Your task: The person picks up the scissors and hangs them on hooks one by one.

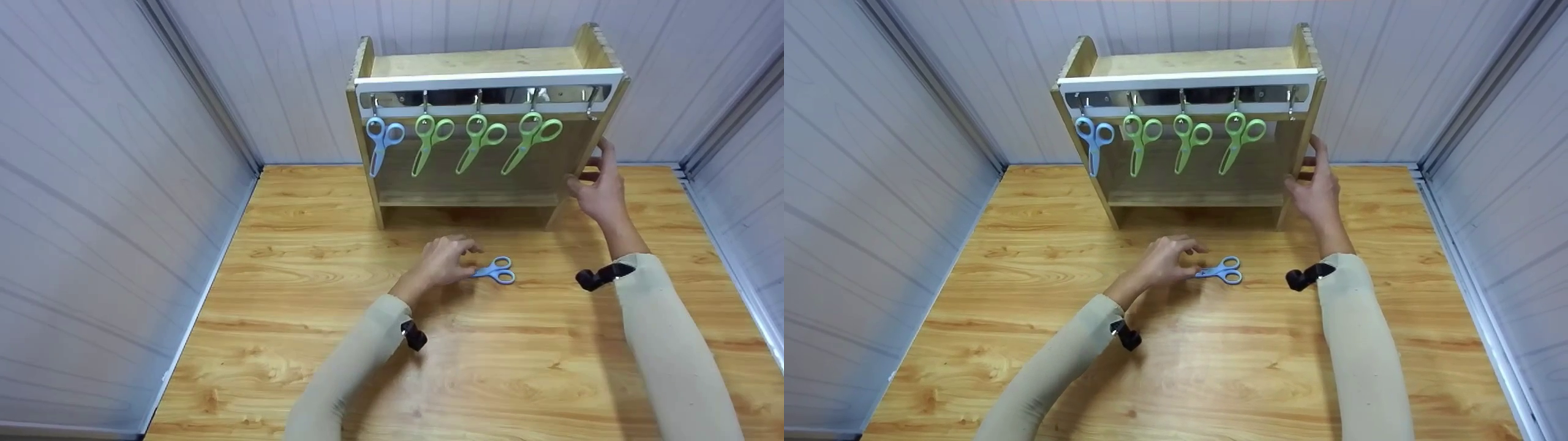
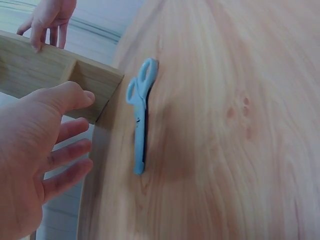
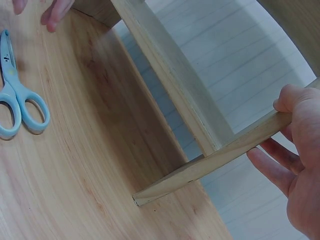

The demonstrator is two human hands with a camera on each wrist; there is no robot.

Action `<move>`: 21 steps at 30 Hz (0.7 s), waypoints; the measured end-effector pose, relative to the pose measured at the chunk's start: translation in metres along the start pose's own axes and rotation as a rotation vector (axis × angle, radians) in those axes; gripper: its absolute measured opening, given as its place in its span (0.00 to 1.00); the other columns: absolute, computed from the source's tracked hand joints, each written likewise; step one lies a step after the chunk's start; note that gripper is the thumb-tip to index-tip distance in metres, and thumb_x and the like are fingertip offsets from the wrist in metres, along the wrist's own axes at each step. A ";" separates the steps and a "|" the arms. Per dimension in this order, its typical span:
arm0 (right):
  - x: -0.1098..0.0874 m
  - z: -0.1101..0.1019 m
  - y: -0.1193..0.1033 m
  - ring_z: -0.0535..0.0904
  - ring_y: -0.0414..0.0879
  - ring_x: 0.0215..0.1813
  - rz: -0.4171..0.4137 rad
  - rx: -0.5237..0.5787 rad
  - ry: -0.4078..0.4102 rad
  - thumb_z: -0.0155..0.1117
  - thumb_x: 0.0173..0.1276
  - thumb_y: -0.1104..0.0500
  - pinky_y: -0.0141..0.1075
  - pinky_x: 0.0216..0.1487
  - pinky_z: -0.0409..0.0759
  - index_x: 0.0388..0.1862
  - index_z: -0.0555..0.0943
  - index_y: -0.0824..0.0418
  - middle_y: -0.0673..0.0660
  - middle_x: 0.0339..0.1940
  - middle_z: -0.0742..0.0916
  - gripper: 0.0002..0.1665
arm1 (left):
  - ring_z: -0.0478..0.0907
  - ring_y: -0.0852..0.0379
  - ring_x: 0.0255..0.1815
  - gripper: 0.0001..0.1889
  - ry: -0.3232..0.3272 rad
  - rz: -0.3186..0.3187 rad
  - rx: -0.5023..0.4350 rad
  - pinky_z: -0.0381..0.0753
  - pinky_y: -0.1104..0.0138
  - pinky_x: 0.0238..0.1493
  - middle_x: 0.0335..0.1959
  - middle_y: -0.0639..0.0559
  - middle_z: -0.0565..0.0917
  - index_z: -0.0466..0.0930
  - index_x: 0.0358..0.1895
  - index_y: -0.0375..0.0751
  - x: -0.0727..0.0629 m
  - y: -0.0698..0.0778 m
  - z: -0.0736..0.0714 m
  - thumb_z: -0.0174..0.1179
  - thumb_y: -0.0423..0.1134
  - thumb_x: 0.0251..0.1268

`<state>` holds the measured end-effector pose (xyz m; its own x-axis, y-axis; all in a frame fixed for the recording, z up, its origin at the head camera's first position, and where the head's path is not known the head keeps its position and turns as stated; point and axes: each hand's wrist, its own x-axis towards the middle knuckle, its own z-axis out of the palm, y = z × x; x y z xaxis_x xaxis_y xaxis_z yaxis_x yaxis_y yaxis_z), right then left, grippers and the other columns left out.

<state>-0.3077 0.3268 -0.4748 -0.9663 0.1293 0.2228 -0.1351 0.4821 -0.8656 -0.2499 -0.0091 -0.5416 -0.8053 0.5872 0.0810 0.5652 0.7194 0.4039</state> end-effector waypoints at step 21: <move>0.000 -0.001 0.000 0.82 0.59 0.67 0.010 -0.009 -0.024 0.63 0.80 0.63 0.18 0.43 0.82 0.95 0.49 0.47 0.72 0.75 0.79 0.53 | 0.90 0.52 0.57 0.26 -0.121 -0.046 -0.009 0.87 0.57 0.57 0.59 0.52 0.92 0.88 0.71 0.56 -0.004 -0.013 0.027 0.77 0.47 0.71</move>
<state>-0.3075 0.3278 -0.4739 -0.9726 0.1130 0.2030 -0.1234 0.4891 -0.8635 -0.2496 -0.0104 -0.5721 -0.8028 0.5943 -0.0486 0.5257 0.7439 0.4126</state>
